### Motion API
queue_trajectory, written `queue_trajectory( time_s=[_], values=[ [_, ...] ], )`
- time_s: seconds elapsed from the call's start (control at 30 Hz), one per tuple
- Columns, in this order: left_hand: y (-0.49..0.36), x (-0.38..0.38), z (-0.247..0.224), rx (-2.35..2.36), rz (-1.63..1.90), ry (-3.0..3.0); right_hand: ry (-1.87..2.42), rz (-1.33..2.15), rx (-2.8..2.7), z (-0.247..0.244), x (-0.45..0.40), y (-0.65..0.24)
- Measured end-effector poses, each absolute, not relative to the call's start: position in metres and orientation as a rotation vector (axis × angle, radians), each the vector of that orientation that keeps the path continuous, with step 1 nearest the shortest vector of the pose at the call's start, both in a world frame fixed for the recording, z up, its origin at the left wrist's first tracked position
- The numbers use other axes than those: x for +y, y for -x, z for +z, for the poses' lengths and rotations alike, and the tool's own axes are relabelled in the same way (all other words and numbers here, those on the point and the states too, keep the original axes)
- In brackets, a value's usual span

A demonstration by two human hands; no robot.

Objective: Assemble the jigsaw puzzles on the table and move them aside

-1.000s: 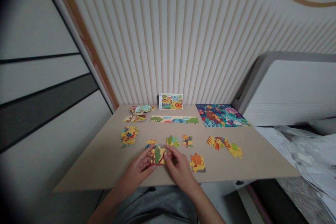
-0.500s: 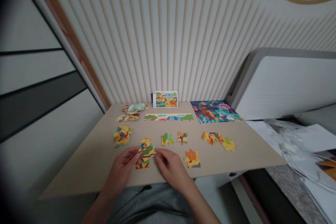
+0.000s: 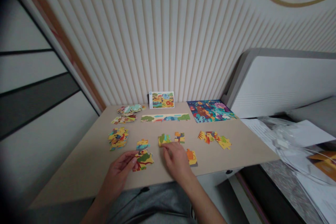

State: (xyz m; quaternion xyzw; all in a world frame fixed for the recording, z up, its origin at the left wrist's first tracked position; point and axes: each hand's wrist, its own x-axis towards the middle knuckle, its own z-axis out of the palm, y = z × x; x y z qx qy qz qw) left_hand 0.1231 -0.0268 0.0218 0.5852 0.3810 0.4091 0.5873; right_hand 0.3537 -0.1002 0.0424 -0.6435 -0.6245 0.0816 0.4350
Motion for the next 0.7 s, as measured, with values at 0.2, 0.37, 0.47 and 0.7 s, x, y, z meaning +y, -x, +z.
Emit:
queue_trajectory(
  time_s=[0.2, 0.37, 0.47, 0.7],
  values=[
    [-0.124, -0.030, 0.029, 0.883, 0.951, -1.358, 2.039, 0.074, -1.722, 0.043, -0.080, -0.429],
    [-0.129, -0.031, 0.029, 0.877, 0.938, -1.363, 2.222, 0.186, -1.827, 0.043, -0.072, -0.452],
    [-0.138, -0.027, 0.029, 0.820, 0.888, -1.462, 2.286, 0.249, -1.869, 0.052, -0.066, -0.456],
    [-0.183, -0.002, 0.063, 0.637, 0.630, -2.025, 2.242, 0.377, -1.949, 0.065, -0.045, -0.472]
  ],
)
